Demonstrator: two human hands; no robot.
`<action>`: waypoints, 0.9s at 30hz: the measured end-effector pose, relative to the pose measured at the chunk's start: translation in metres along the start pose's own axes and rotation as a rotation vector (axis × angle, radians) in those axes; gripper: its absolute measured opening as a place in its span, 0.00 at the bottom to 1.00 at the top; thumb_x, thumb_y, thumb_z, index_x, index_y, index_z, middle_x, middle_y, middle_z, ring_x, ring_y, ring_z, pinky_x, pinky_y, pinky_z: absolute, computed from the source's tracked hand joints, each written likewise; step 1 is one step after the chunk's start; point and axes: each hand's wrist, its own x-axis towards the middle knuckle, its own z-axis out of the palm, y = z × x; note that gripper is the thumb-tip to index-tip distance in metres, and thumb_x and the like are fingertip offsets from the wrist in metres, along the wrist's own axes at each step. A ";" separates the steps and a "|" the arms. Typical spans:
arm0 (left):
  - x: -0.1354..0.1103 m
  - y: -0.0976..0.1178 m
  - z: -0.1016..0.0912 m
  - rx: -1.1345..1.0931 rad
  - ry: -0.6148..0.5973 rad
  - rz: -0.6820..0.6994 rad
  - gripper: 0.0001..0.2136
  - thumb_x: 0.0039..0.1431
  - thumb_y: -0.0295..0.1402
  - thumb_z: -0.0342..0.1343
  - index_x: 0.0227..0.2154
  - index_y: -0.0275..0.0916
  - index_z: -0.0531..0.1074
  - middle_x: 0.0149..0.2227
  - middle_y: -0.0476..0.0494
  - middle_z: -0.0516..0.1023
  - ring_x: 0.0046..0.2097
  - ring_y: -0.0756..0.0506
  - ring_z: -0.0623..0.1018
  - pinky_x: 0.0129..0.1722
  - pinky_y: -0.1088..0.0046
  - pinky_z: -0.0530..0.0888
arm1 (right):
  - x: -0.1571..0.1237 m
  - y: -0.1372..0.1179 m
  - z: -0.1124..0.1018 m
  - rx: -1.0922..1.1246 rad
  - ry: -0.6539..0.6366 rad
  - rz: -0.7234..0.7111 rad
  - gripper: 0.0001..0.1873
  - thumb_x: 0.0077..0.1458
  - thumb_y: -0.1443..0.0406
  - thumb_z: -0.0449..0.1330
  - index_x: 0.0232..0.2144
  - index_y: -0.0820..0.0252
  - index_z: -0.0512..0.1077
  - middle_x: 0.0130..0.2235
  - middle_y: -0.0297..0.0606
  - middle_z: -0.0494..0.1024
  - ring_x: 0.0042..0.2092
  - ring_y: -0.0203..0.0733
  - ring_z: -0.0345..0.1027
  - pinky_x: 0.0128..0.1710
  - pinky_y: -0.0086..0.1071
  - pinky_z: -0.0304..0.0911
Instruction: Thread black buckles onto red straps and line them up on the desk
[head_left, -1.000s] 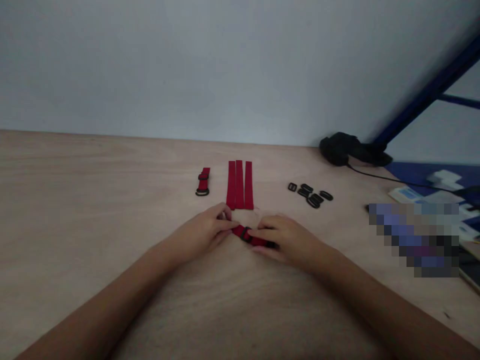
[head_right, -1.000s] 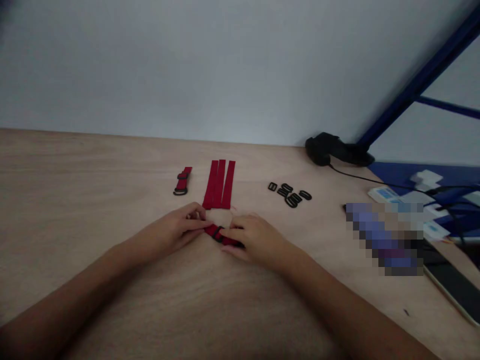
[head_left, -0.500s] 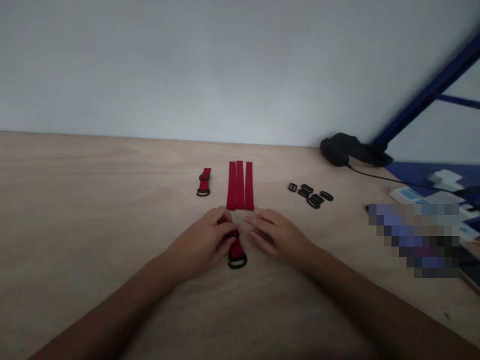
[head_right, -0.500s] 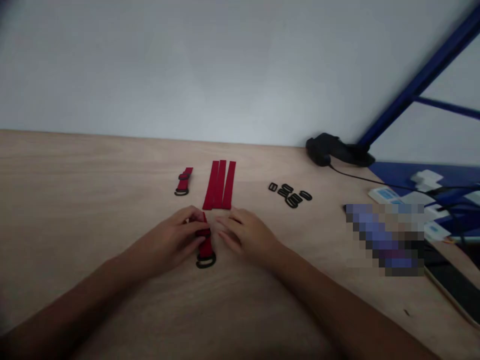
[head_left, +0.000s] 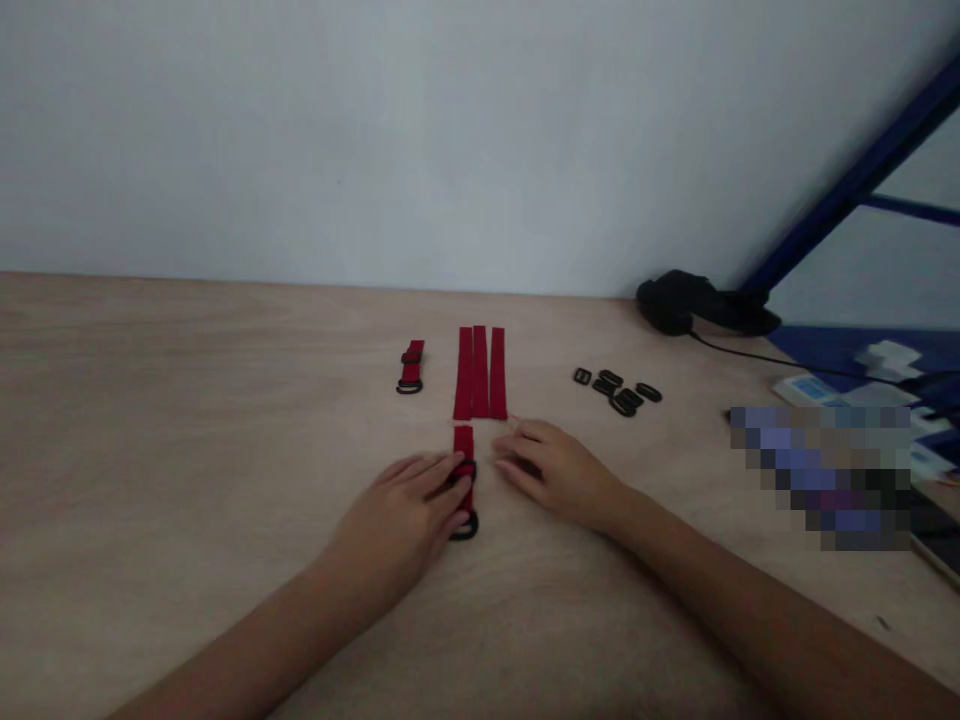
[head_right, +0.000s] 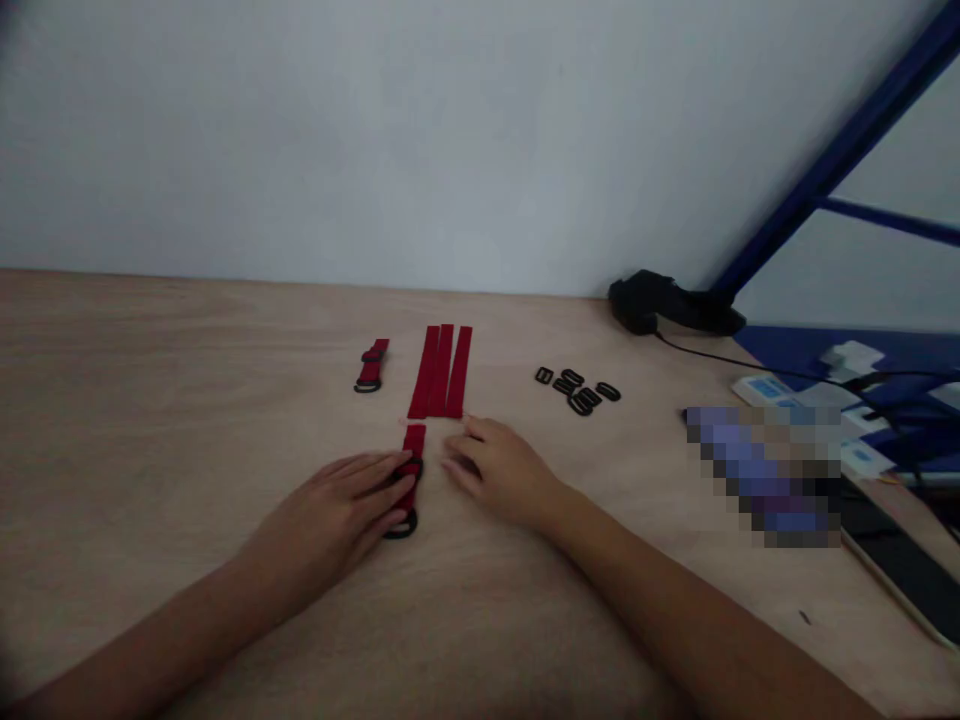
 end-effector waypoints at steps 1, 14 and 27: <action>-0.003 0.002 0.001 0.026 0.000 0.003 0.14 0.64 0.29 0.51 0.50 0.38 0.74 0.56 0.36 0.72 0.56 0.38 0.73 0.55 0.55 0.72 | 0.000 0.000 0.000 0.000 0.003 -0.001 0.12 0.62 0.64 0.54 0.43 0.62 0.75 0.40 0.46 0.76 0.45 0.47 0.68 0.48 0.41 0.65; -0.027 -0.006 0.001 -0.023 0.057 -0.188 0.15 0.63 0.31 0.48 0.44 0.39 0.79 0.57 0.37 0.72 0.58 0.36 0.72 0.56 0.52 0.71 | -0.001 0.001 -0.001 0.009 -0.004 0.009 0.14 0.63 0.61 0.54 0.43 0.63 0.75 0.40 0.47 0.76 0.45 0.47 0.69 0.47 0.40 0.65; -0.022 -0.126 -0.016 0.178 -0.215 -0.433 0.27 0.57 0.29 0.42 0.59 0.24 0.63 0.66 0.32 0.55 0.66 0.37 0.57 0.65 0.59 0.57 | -0.001 0.000 -0.002 0.018 -0.020 0.018 0.14 0.62 0.62 0.55 0.44 0.63 0.75 0.42 0.47 0.76 0.47 0.47 0.69 0.50 0.40 0.65</action>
